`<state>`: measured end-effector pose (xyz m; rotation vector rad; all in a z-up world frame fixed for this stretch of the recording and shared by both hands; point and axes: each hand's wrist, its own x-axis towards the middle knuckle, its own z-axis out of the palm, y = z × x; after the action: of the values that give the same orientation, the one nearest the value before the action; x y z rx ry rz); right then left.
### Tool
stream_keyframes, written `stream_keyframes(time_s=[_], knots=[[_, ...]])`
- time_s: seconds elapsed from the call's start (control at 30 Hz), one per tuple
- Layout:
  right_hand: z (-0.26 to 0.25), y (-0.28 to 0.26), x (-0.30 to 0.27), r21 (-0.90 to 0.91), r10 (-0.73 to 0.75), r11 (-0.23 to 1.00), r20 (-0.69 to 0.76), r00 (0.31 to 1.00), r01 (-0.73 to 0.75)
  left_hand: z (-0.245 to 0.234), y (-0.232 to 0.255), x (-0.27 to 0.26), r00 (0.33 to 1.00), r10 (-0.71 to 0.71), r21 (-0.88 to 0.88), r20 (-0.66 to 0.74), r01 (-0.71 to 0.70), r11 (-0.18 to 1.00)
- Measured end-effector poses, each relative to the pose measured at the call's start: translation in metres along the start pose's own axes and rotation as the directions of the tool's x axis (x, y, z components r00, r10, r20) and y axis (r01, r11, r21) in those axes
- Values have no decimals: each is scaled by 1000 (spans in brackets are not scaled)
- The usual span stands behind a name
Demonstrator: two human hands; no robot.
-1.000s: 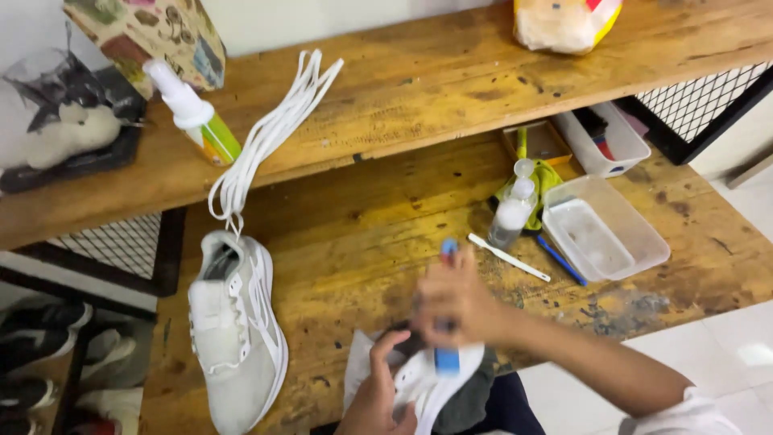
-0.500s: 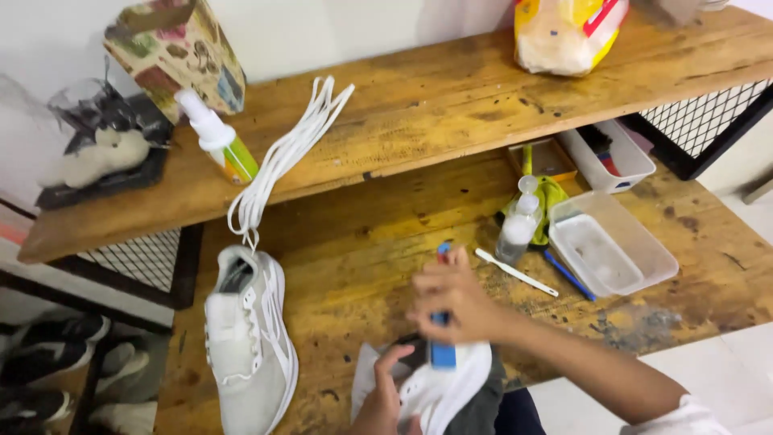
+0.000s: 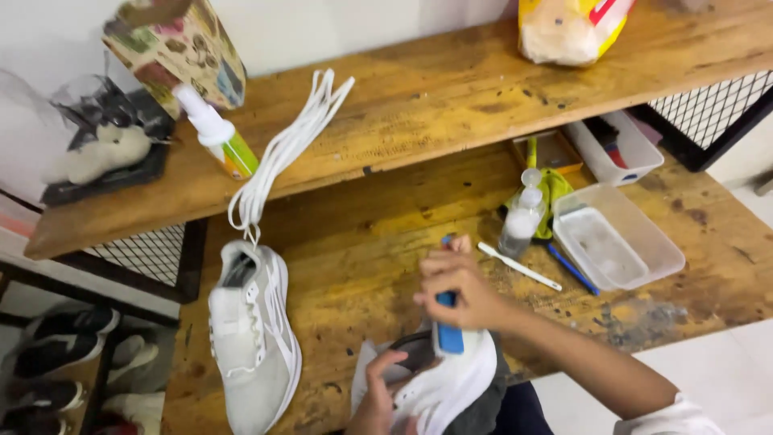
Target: The person is cleaning the interior of a white sneaker using a small brush and a cloth at a wooden workbench.
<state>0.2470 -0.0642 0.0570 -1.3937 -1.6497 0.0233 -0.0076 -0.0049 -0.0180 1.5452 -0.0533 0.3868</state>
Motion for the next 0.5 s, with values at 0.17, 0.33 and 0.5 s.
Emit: stream_keyframes(time_s=[0.17, 0.33, 0.5], knots=[[-6, 16, -16, 185, 275, 951, -143, 951, -248, -29, -127, -89, 937, -231, -223, -261, 175, 959], [-4, 13, -28, 330, 395, 871, -29, 918, -364, 20, 41, -29, 929, -341, -182, -145, 314, 932], [-3, 0, -32, 288, 321, 907, -1, 947, -307, 23, 44, -17, 975, -209, 255, -74, 221, 941]])
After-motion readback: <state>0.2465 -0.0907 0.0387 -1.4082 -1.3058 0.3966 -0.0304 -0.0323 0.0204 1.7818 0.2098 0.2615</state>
